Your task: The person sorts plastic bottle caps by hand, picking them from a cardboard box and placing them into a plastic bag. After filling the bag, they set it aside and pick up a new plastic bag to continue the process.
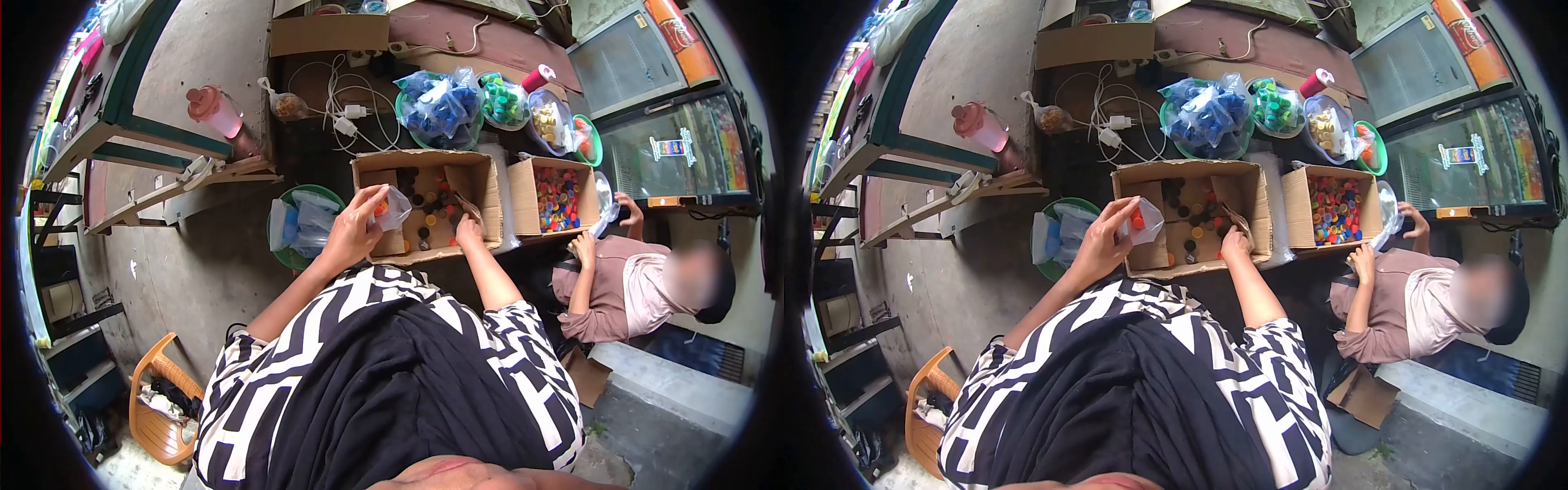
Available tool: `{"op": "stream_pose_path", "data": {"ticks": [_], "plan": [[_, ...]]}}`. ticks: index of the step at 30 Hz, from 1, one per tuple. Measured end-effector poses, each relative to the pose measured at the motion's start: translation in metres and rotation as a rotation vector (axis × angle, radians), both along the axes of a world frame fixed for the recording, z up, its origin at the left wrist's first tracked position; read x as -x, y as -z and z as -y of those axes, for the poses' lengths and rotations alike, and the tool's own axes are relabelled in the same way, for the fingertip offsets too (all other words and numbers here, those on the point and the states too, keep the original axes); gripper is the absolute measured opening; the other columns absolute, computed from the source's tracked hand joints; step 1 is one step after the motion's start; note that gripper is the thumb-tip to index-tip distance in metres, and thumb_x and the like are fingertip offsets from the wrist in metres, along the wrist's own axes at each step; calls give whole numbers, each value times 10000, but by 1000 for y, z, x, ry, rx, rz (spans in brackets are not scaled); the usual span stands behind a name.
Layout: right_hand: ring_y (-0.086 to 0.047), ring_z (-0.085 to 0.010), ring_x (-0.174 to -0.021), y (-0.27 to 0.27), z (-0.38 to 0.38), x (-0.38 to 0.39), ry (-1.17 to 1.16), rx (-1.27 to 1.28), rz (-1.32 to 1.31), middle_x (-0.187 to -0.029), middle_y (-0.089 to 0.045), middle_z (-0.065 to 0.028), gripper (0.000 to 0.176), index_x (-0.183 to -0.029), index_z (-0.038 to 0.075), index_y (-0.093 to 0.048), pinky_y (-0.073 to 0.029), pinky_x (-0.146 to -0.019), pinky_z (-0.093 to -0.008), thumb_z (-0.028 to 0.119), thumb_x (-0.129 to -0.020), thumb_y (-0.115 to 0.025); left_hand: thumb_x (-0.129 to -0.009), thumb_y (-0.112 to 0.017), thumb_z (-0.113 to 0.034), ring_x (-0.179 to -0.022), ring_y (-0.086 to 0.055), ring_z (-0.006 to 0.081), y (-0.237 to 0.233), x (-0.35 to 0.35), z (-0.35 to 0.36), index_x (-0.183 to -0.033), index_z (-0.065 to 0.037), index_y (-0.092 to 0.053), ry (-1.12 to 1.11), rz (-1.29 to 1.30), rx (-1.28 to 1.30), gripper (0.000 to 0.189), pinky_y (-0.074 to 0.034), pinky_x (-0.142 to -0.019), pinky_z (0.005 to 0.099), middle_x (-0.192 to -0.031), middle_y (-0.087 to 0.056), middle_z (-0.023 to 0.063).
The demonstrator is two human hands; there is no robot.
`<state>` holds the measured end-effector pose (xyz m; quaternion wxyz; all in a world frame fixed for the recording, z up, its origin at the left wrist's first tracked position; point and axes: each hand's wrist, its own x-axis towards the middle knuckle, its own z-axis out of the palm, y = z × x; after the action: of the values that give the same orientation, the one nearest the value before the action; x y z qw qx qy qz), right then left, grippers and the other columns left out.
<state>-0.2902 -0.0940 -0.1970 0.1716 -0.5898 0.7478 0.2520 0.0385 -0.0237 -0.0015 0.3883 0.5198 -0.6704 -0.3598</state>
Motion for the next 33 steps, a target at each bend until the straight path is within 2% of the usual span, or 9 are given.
{"op": "stream_pose_path", "data": {"ticks": [3,7,9,10,13,19,24,26,33], "plan": [[-581,-352,-1128,5,1,-1,119,-2,70,-1284,-531,-223,325,-1235,24,-464,-488,-925,-444,124,-926,-465,-688,-541,92,-945,-602,267,2,0,-2,-1344,-90,-491,-8,-10,0,683,-490,-754,312,-1289,-514,116],[-555,-365,-1153,-6,1,0,52,71,199,-1269,-530,-251,366,-1225,-2,-460,-466,-954,-448,85,-872,-505,-691,-544,92,-950,-602,267,1,1,-3,-1343,-88,-492,-6,0,-28,678,-491,-758,312,-1285,-516,117],[-542,-410,-1127,-11,8,3,-19,5,346,-1176,-570,-282,490,-1226,-6,-462,-456,-950,-440,80,-765,-607,-692,-545,93,-955,-602,267,-1,2,-4,-1343,-88,-493,-9,7,-28,677,-491,-760,312,-1282,-518,118],[-545,-398,-1136,-9,9,3,-27,95,355,-1203,-548,-298,480,-1230,-24,-443,-458,-951,-450,119,-784,-547,-704,-540,69,-975,-603,291,-3,3,-4,-1335,-76,-489,-2,7,-40,649,-492,-791,336,-1284,-513,118],[-562,-426,-1085,-7,14,-6,141,220,359,-1152,-569,-301,482,-1242,3,-434,-465,-918,-475,162,-811,-582,-706,-540,72,-997,-600,302,-3,5,-5,-1332,-71,-491,-1,16,-40,644,-492,-801,340,-1282,-515,123],[-584,-444,-1002,0,14,-19,36,327,357,-1013,-623,-282,443,-1243,77,-452,-468,-845,-525,285,-876,-588,-692,-548,99,-1005,-594,294,1,11,-7,-1337,-83,-497,-29,46,0,672,-489,-781,319,-1278,-524,130],[-604,-427,-965,6,21,-22,-32,302,348,-990,-641,-239,424,-1213,87,-491,-484,-814,-519,270,-850,-615,-688,-552,95,-1014,-592,286,-4,16,-9,-1339,-86,-498,-37,69,-38,678,-488,-776,314,-1277,-526,125],[-624,-395,-930,3,23,-24,-165,343,325,-928,-640,-235,331,-1129,68,-524,-499,-785,-494,184,-832,-614,-684,-554,95,-1017,-591,282,-6,18,-9,-1336,-82,-501,-37,65,-62,678,-489,-768,310,-1280,-525,122],[-619,-407,-939,-6,17,-26,-133,412,439,-962,-631,-237,395,-1106,69,-545,-501,-791,-489,160,-751,-693,-683,-553,94,-1043,-588,294,-5,27,-9,-1333,-74,-501,-41,88,-62,673,-485,-808,310,-1285,-519,130]]}}
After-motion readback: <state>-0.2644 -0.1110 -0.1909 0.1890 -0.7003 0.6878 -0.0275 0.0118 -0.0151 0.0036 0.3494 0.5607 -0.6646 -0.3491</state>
